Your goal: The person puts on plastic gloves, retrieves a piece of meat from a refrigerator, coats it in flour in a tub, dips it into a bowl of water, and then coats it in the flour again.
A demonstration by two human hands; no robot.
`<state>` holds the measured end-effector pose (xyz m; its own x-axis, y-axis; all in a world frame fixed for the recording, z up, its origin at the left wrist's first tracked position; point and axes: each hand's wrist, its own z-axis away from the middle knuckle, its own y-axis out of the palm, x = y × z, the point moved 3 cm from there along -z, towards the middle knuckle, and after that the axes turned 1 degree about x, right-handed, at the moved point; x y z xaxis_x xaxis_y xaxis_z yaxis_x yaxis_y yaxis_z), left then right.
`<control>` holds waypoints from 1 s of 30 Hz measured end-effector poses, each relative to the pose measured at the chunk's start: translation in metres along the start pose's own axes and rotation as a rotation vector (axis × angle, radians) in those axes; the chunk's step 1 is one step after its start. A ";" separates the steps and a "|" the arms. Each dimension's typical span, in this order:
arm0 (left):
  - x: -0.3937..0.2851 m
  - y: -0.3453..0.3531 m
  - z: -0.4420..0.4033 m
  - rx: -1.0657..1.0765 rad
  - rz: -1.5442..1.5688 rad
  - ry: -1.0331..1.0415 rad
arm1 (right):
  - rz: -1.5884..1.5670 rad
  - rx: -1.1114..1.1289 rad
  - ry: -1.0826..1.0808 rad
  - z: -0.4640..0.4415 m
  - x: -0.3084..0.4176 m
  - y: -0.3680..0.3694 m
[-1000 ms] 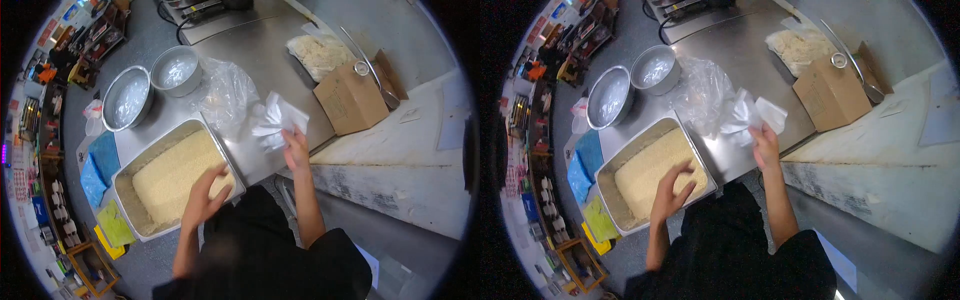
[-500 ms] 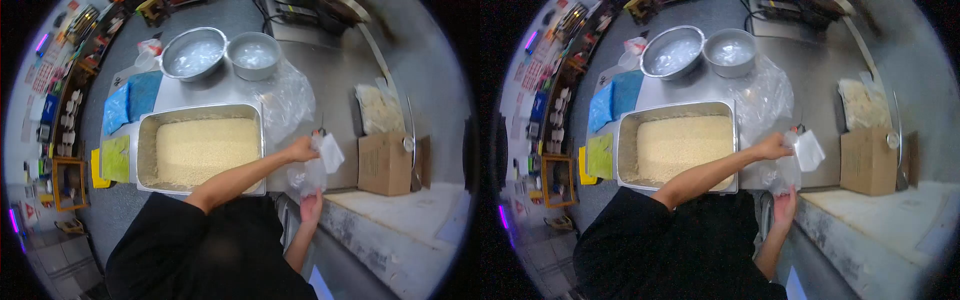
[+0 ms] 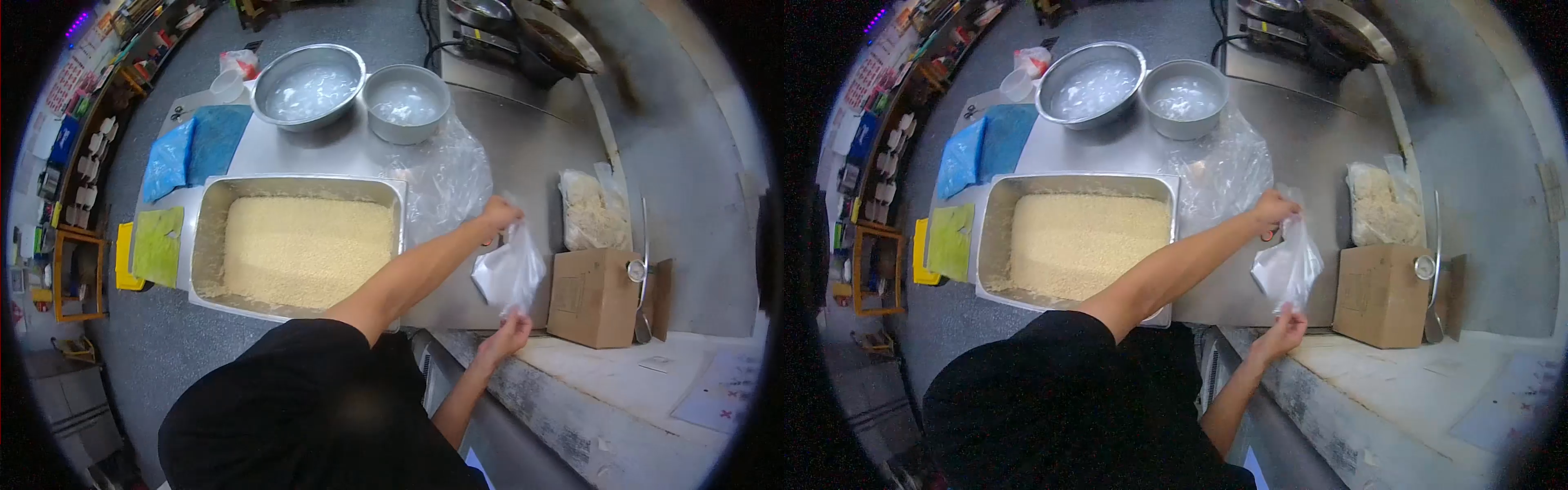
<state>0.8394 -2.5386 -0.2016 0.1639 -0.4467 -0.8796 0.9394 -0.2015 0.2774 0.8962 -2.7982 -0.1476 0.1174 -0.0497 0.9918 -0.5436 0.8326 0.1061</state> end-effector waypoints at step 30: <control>-0.107 -0.074 0.224 0.581 -0.499 0.370 | -0.059 0.749 0.363 0.044 0.083 0.076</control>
<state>0.6846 -2.6710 -0.0419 -0.0459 0.1068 -0.9932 0.6407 -0.7597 -0.1113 0.8276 -2.7632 -0.0545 0.3539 0.2056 0.9124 -0.9219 0.2411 0.3033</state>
